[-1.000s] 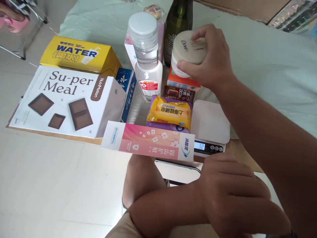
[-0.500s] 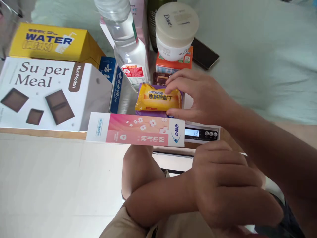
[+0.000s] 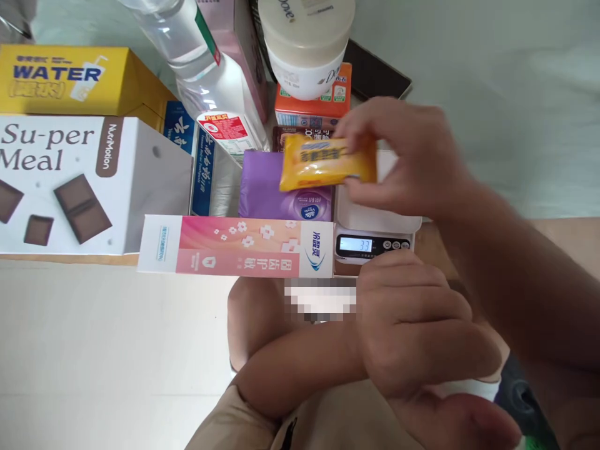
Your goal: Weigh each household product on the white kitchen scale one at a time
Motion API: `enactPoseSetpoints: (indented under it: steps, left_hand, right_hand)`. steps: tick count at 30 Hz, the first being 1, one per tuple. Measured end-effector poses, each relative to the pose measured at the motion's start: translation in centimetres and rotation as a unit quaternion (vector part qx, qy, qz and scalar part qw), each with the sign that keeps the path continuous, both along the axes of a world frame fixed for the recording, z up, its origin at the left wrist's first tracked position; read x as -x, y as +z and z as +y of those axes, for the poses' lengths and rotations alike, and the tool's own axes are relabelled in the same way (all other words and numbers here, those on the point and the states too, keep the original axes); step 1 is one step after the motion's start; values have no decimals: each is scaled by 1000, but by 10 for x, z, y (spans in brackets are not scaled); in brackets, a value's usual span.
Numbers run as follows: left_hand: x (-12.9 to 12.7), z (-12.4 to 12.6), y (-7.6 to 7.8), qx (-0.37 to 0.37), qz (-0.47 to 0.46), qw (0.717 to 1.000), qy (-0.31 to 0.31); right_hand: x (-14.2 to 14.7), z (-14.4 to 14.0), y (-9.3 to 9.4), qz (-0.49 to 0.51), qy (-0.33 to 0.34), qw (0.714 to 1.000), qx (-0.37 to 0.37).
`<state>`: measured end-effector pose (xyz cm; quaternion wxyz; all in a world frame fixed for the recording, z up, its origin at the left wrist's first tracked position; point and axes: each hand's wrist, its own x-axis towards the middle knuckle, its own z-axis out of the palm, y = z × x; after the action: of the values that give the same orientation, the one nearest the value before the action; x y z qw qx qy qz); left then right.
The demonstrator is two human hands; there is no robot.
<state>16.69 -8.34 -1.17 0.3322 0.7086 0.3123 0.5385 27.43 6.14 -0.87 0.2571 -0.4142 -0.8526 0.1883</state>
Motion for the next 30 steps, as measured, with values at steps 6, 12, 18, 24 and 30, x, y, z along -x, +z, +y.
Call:
enactPoseSetpoints:
  steps: [6, 12, 18, 24, 30]
  left_hand:
    - [-31, 12, -13, -11, -227, 968, 108]
    - [-40, 19, -36, -36, -185, 977, 95]
    - [-20, 49, -52, -60, -135, 981, 127]
    - [-8, 58, -51, 43, -80, 988, 124]
    - [-14, 67, -67, -12, -81, 986, 145]
  right_hand:
    - [-73, -46, -43, 117, -148, 981, -42]
    - [-85, -60, -60, 26, -112, 991, -74]
    - [-85, -68, -77, 238, -167, 952, -93]
    - [-78, -75, -70, 228, -188, 953, -62]
    - [-87, -79, -65, 210, -193, 958, -32]
